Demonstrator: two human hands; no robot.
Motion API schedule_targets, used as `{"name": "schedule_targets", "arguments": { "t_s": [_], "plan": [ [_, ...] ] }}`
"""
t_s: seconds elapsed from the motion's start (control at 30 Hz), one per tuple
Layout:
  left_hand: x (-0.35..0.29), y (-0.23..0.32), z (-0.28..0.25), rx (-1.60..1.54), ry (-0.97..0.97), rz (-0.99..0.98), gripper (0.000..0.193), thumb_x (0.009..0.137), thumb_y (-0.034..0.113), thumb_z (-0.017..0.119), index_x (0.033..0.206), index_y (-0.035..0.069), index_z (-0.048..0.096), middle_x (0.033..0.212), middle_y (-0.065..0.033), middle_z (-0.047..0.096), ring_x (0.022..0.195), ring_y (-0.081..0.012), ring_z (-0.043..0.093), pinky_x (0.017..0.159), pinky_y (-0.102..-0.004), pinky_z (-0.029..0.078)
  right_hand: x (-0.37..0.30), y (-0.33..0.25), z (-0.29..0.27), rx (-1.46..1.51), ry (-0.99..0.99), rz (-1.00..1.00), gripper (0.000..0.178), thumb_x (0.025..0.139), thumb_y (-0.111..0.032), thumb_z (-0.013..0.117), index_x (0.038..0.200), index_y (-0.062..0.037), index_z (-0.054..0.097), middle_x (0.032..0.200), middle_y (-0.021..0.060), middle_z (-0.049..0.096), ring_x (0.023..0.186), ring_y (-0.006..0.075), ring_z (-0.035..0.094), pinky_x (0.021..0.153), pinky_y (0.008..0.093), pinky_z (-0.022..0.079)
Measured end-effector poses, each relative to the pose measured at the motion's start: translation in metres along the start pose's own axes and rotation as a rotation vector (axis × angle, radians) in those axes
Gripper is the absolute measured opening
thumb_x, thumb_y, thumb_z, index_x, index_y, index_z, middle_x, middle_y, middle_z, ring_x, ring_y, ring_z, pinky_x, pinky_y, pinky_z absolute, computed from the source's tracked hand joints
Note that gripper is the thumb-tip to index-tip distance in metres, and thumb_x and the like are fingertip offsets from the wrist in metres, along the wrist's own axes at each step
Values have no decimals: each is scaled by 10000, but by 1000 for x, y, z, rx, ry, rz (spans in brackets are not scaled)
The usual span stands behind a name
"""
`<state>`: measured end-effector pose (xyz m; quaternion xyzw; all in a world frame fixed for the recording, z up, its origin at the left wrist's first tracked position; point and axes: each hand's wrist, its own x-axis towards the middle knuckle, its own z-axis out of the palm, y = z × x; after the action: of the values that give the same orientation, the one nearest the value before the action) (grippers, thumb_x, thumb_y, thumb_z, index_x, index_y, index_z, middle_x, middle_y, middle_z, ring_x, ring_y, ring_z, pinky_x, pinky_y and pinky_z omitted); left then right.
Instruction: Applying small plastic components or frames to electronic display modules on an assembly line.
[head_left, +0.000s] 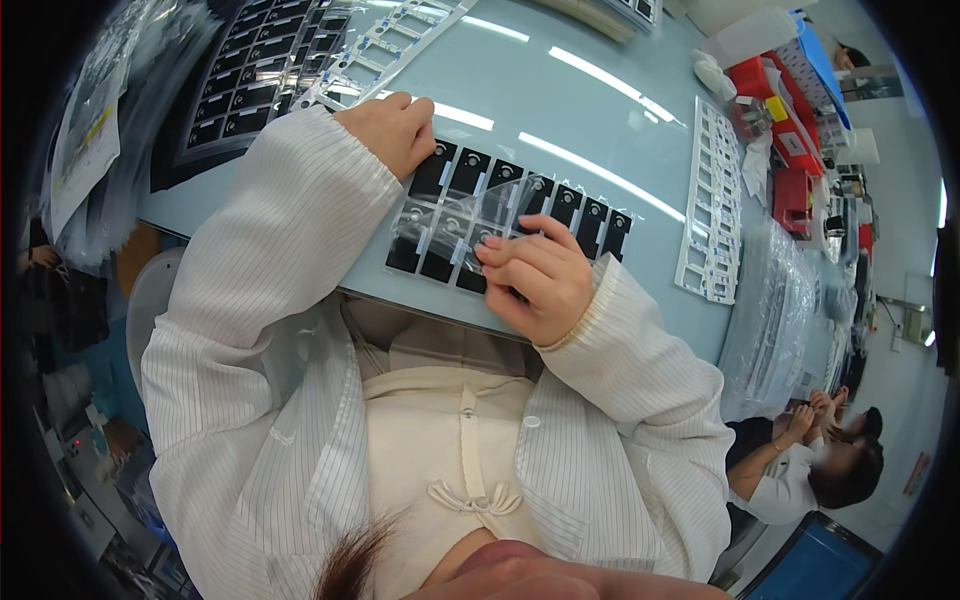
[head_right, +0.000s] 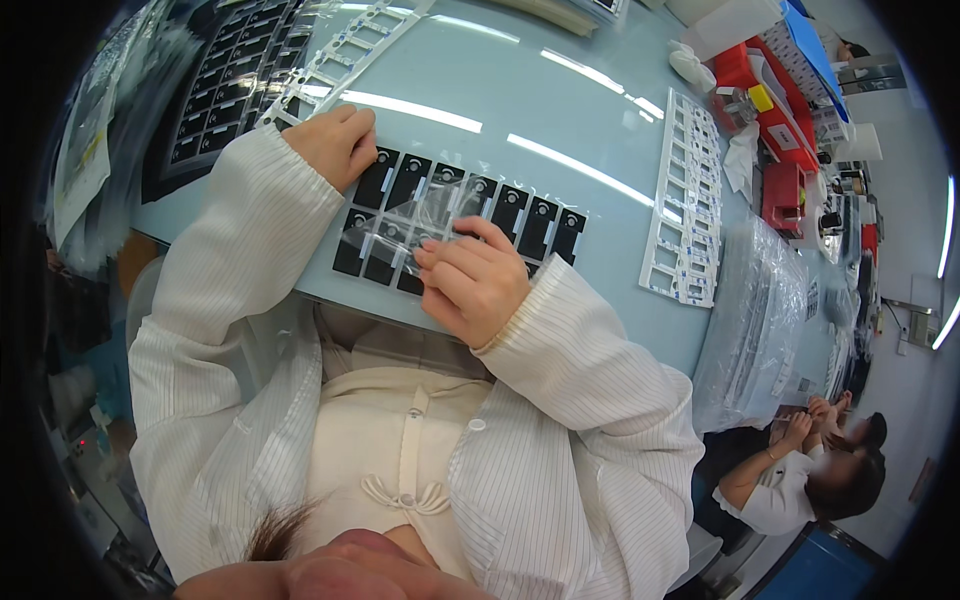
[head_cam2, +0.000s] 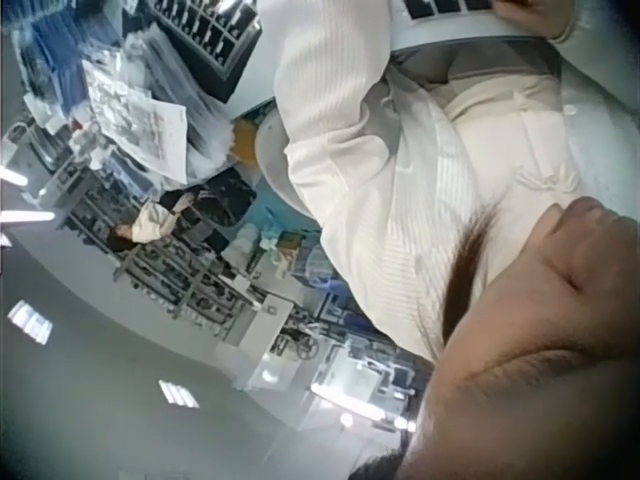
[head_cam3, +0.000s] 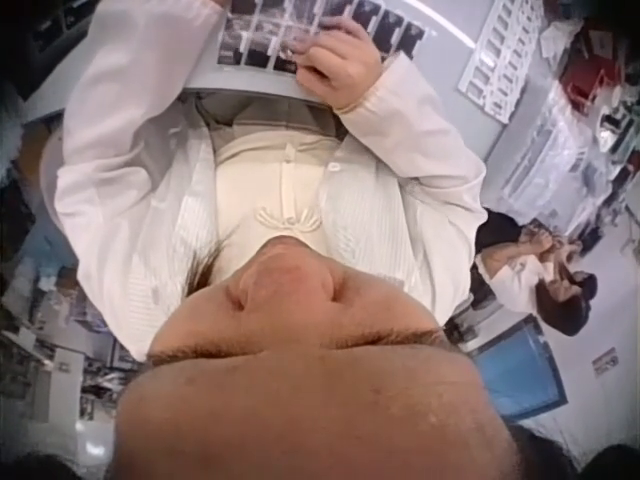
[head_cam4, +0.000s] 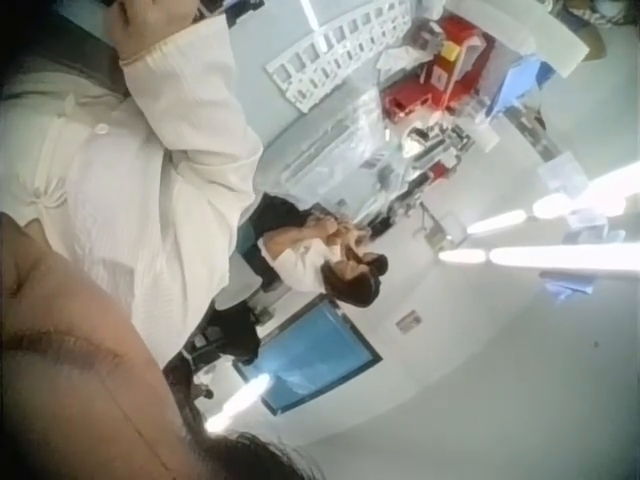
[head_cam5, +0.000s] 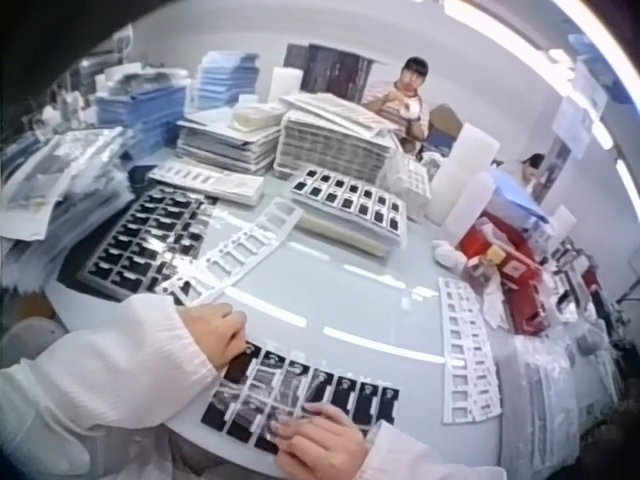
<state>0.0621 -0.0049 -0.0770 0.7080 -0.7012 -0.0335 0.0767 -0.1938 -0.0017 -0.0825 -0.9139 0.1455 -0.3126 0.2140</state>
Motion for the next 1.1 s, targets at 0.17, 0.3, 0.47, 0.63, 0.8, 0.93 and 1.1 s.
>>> {"name": "schedule_targets", "arguments": {
  "t_s": [0.17,0.3,0.47,0.63,0.8,0.93,1.1],
  "plan": [
    [-2,-1,-5,-8,-55,-17,181,993,250,538,1034,91,615,920,-103,649,866,-267,694,743,-380,567,-7,5,-2,82,2,-12,183,712,55,726,854,-44,663,911,64,724,889,211,708,887,386,516],
    [-23,-9,-18,-95,43,18,232,957,188,624,1143,50,603,1100,-132,638,1059,-282,645,889,-378,539,-2,1,0,122,48,101,246,735,75,714,955,-31,678,879,69,692,851,237,683,783,346,526],
    [-57,-11,-15,-180,2,362,600,951,194,583,1502,88,371,1548,-123,389,1457,-275,328,1209,-441,243,0,3,1,6,-131,-56,368,747,79,669,1111,20,656,1105,129,657,966,297,655,810,377,538],
    [-60,-10,-13,16,-140,294,630,1038,274,412,1596,153,144,1635,-27,249,1523,-195,179,1254,-449,105,-3,-3,-3,-123,-119,-140,346,798,56,617,1142,35,652,1343,134,609,1243,352,590,1071,442,456],
    [-59,-9,-12,114,-162,254,599,1061,327,341,1601,203,113,1635,-5,241,1525,-174,159,1262,-445,69,-34,4,-8,70,-141,-35,352,819,60,634,1164,5,674,1272,151,663,1281,303,578,1113,445,427],
    [-63,-9,-11,142,-166,217,580,1066,347,313,1600,228,123,1632,1,250,1524,-177,160,1264,-446,57,-73,5,-45,255,-183,63,331,770,105,609,1067,-2,708,1174,146,711,1216,315,628,1091,455,445],
    [-60,-7,-13,129,-165,219,582,1055,314,334,1599,212,155,1635,-3,250,1527,-196,157,1261,-446,61,-129,1,-106,407,-155,337,276,712,108,501,834,-13,716,963,140,760,1063,303,712,1032,457,489]
  ]
}}
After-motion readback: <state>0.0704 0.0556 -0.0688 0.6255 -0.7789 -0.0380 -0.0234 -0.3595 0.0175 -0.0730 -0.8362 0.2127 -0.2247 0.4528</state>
